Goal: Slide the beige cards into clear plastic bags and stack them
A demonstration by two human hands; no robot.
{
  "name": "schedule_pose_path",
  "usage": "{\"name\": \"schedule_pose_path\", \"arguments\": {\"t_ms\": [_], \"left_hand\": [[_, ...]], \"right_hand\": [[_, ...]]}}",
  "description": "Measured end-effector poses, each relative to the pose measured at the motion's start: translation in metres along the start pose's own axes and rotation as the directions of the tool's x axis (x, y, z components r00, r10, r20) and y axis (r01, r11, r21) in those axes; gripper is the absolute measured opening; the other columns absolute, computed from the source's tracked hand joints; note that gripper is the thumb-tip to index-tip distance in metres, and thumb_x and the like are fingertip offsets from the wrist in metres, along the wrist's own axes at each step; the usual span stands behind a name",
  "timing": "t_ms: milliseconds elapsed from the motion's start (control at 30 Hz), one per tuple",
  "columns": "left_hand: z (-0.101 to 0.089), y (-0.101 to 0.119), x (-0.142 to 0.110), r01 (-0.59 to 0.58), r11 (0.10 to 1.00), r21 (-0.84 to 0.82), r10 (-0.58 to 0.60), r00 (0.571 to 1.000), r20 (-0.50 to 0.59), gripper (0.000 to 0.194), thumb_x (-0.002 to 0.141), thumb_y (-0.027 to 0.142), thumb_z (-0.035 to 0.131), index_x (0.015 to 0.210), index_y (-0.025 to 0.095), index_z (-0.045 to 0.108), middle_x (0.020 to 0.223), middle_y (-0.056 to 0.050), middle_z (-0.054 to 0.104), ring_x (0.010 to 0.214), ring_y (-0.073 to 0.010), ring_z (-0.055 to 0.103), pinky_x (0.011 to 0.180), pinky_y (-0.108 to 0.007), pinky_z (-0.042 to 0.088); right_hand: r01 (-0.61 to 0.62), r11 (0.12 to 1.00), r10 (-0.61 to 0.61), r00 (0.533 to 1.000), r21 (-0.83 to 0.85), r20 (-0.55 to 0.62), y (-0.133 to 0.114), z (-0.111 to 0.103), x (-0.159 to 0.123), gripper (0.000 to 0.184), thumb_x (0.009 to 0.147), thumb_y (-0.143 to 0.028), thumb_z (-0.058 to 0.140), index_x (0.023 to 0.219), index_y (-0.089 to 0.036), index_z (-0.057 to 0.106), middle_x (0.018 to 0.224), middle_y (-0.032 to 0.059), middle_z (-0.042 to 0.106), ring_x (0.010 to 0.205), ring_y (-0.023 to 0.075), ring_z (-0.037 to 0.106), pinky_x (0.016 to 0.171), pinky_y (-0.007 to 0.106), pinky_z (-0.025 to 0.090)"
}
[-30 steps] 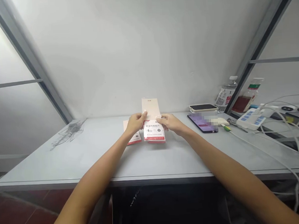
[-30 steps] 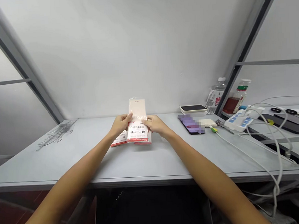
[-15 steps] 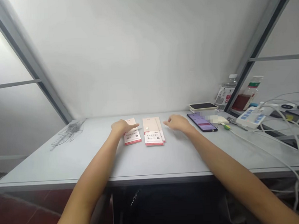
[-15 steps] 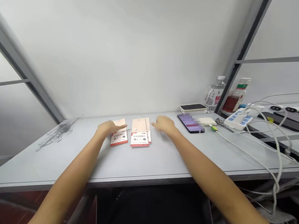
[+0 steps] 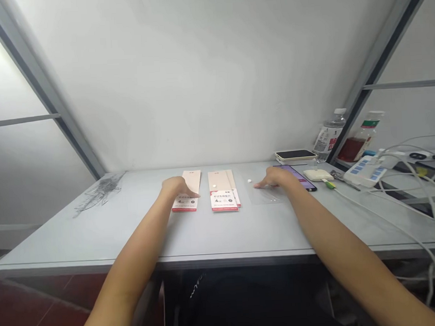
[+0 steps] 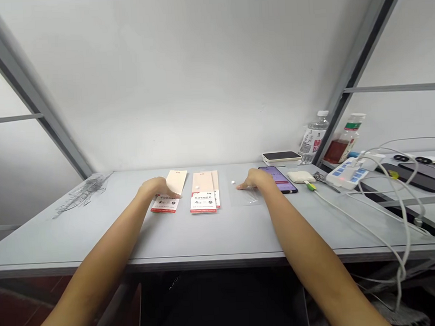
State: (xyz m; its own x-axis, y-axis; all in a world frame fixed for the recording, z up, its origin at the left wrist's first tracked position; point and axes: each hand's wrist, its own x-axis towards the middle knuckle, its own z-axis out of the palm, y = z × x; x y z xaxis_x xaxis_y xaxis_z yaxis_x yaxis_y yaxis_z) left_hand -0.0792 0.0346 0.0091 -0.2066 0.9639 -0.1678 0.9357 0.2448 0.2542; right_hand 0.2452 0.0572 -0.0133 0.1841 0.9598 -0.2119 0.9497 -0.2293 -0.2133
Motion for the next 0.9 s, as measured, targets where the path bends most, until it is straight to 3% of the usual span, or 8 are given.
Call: {"name": "schedule_pose_path", "arguments": {"t_ms": [100,300,333,433,467,567,767,900], "left_hand": [[-0.005,-0.001,0.0,0.108,0.994,0.019,-0.108,0.994,0.019,0.078,0.039,0.052,0.078,0.104,0.016,0.056,0.09,-0.016,0.068,0.081,-0.0334,0.064,0.065,-0.037,0.047],[-0.005,0.008,0.0,-0.184,0.943,-0.277,0.092,0.945,-0.313,0.042,0.076,0.036,0.052,0.113,0.017,0.045,0.105,-0.015,0.064,0.083,-0.0236,0.064,0.061,-0.03,0.046],[-0.003,0.012,-0.004,-0.242,0.924,-0.296,0.128,0.925,-0.358,0.038,0.08,0.035,0.047,0.114,0.019,0.044,0.105,-0.012,0.064,0.083,-0.0215,0.063,0.062,-0.029,0.046],[0.006,0.032,-0.022,-0.504,0.756,-0.417,0.296,0.832,-0.469,0.029,0.083,0.033,0.042,0.109,0.021,0.047,0.086,-0.006,0.066,0.07,-0.0174,0.062,0.059,-0.027,0.045],[0.009,0.039,-0.03,-0.554,0.702,-0.447,0.345,0.814,-0.467,0.029,0.083,0.033,0.042,0.108,0.02,0.047,0.08,-0.004,0.065,0.064,-0.0162,0.06,0.057,-0.026,0.045],[0.021,0.055,-0.051,-0.655,0.597,-0.463,0.469,0.753,-0.461,0.031,0.083,0.036,0.042,0.109,0.02,0.048,0.067,0.0,0.061,0.053,-0.0134,0.055,0.05,-0.024,0.04],[0.03,0.063,-0.068,-0.621,0.664,-0.418,0.403,0.767,-0.5,0.033,0.086,0.03,0.038,0.115,0.021,0.049,0.067,-0.001,0.061,0.052,-0.0142,0.053,0.048,-0.025,0.038],[0.027,0.06,-0.064,-0.61,0.654,-0.447,0.38,0.776,-0.504,0.036,0.086,0.03,0.038,0.121,0.022,0.046,0.075,-0.003,0.064,0.057,-0.0155,0.056,0.051,-0.027,0.041]], "right_hand": [[0.037,0.993,-0.031,0.998,0.11,-0.053,0.002,-0.001,0.002,0.04,0.051,-0.047,0.076,0.06,-0.018,0.05,0.053,0.0075,0.057,0.059,0.0266,0.06,0.054,0.036,0.042],[0.315,0.88,-0.221,0.934,0.355,-0.28,-0.021,0.0,-0.012,0.021,0.079,-0.028,0.045,0.059,-0.02,0.04,0.064,0.0019,0.061,0.063,0.0148,0.06,0.058,0.025,0.044],[0.46,0.798,-0.274,0.852,0.39,-0.446,-0.028,0.002,-0.018,0.019,0.077,-0.026,0.045,0.06,-0.02,0.039,0.063,0.0024,0.061,0.064,0.016,0.06,0.057,0.026,0.043],[0.582,0.732,-0.299,0.743,0.356,-0.599,-0.047,0.009,-0.035,0.019,0.075,-0.025,0.046,0.06,-0.021,0.036,0.082,0.0046,0.061,0.081,0.0178,0.059,0.065,0.028,0.044],[0.673,0.673,-0.335,0.647,0.306,-0.685,-0.052,0.011,-0.041,0.019,0.075,-0.023,0.046,0.06,-0.021,0.035,0.086,0.0058,0.061,0.086,0.0189,0.059,0.066,0.028,0.044],[0.811,0.534,-0.423,0.501,0.239,-0.755,-0.061,0.014,-0.055,0.021,0.077,-0.022,0.045,0.06,-0.022,0.033,0.096,0.0086,0.059,0.102,0.021,0.054,0.063,0.026,0.045],[0.842,0.417,-0.411,0.51,0.342,-0.756,-0.063,0.011,-0.073,0.019,0.08,-0.026,0.046,0.062,-0.022,0.038,0.122,0.0107,0.054,0.115,0.0236,0.05,0.074,0.031,0.047],[0.818,0.306,-0.423,0.576,0.488,-0.7,-0.064,0.009,-0.076,0.021,0.079,-0.032,0.049,0.063,-0.021,0.039,0.137,0.0059,0.043,0.105,0.0218,0.057,0.084,0.036,0.047]]}}
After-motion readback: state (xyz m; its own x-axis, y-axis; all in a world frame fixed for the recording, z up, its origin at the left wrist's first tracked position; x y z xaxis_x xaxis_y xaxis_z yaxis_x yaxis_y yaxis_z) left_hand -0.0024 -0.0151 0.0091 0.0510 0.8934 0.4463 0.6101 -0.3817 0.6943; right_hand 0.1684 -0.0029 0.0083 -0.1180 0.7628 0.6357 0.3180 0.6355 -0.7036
